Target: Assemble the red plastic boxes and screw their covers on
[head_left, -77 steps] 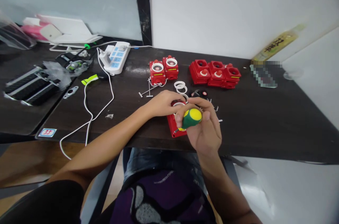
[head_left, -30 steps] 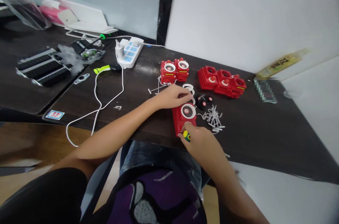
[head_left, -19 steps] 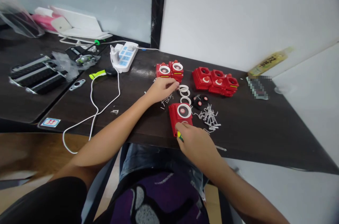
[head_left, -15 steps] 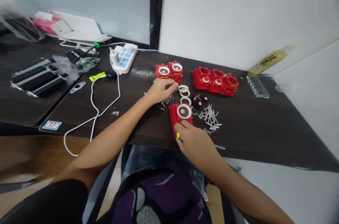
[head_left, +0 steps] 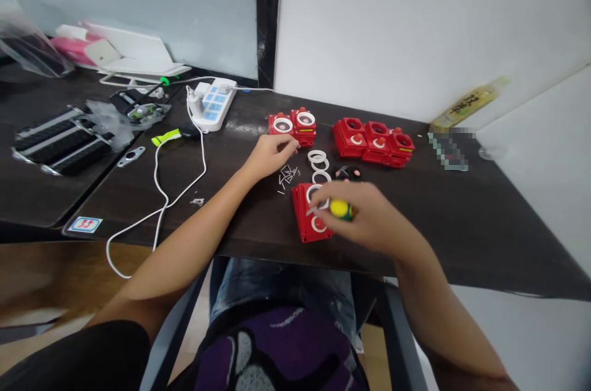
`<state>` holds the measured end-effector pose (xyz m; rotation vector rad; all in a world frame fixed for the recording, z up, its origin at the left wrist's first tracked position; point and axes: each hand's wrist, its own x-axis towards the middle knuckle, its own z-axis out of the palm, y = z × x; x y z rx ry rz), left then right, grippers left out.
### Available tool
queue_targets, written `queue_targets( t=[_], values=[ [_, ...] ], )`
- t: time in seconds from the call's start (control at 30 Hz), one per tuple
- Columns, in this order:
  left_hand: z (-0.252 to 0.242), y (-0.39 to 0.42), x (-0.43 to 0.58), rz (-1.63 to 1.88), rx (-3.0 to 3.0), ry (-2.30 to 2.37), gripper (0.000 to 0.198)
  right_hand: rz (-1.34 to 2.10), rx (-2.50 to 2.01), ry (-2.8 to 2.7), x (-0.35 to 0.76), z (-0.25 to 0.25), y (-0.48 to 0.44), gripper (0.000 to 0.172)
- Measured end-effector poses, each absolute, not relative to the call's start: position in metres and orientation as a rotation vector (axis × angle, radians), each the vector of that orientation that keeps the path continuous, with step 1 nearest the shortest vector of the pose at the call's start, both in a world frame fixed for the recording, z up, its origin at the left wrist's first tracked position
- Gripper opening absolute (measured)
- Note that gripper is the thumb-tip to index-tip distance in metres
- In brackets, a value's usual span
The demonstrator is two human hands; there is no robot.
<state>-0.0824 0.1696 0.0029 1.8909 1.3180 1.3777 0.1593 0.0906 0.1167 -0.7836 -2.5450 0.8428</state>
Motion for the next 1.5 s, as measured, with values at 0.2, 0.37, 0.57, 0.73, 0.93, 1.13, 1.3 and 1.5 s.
queue_targets(
  t=[0.2,0.37,0.57,0.73,0.93,1.13,1.3,1.5],
  values=[
    [-0.001,0.174,-0.091,1.391,1.927,1.452,0.035,0.71,-1.008,-2.542,0.135,0.096,0.193,0.008],
    [0.0,0.176,-0.097,1.465,1.852,1.589,0.031,0.753,-0.913,-2.855,0.104,0.064,0.214,0.014],
    [0.001,0.175,-0.097,1.449,1.848,1.563,0.029,0.713,-0.97,-2.921,0.095,0.047,0.207,0.015],
    [0.005,0.17,-0.09,1.38,1.976,1.531,0.03,0.767,-0.95,-2.861,0.102,0.051,0.207,0.015],
    [0.013,0.154,-0.069,1.321,2.138,1.294,0.025,0.848,-0.901,-2.502,0.14,0.085,0.201,0.014],
    [0.035,0.129,-0.05,0.901,2.224,0.775,0.032,1.242,-1.151,-1.921,0.18,0.103,0.189,0.032],
    [0.042,0.125,-0.05,0.608,2.24,0.76,0.066,1.592,-1.209,-1.528,0.192,0.078,0.183,0.015],
    [0.04,0.128,-0.051,0.588,2.198,0.815,0.066,1.294,-1.417,-2.089,0.194,0.067,0.174,0.014]
  ],
)
